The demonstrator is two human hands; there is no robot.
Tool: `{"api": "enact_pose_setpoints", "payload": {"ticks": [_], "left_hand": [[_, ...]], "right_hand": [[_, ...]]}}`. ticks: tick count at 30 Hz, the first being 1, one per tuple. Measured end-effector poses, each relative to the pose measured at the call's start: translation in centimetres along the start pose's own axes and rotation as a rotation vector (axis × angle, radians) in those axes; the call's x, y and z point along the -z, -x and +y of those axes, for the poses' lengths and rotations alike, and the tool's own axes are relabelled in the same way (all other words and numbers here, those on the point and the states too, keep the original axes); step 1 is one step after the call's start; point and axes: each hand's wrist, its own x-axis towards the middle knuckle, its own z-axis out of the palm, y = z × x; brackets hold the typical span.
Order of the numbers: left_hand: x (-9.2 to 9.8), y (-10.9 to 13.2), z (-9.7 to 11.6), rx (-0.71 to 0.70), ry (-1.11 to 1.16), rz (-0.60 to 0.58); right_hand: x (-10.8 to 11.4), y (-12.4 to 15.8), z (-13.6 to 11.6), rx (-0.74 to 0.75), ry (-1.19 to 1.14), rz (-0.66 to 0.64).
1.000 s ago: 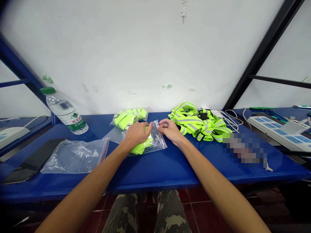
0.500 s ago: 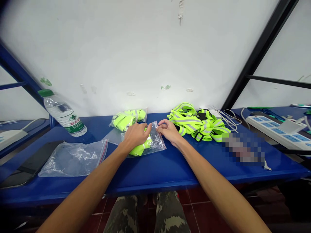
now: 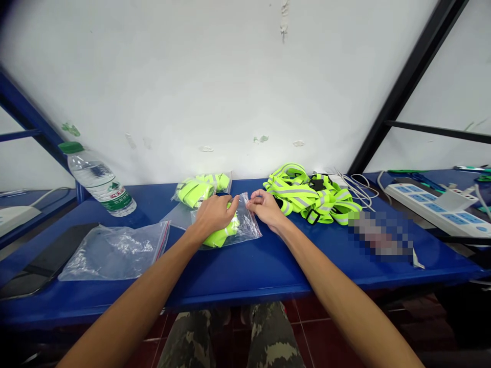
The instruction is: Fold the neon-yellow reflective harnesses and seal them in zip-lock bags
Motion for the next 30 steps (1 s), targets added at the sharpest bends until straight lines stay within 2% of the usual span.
{"api": "enact_pose_setpoints", "payload": {"ticks": [7,15,25,30], "left_hand": [[0.00,-0.05,-0.18,0.006,0.010,0.005],[-0.03,-0.05,-0.19,0.007,0.010,-0.005],[-0.19,-0.16,-0.32,0.013,0.031,0.015],[-0.14,-0.07,-0.35,0.007,0.030,0.015]], "right_hand": [[0.08,0.26,-0.55,0.000,0.078,-0.023],[0.10,0.26,-0.27,0.029,0.051,-0.070],[-0.02,0.51,-0.43,-0.056,0.051,-0.038],[-0.15,0.45,-0.15,-0.042,0.029,-0.021]]}}
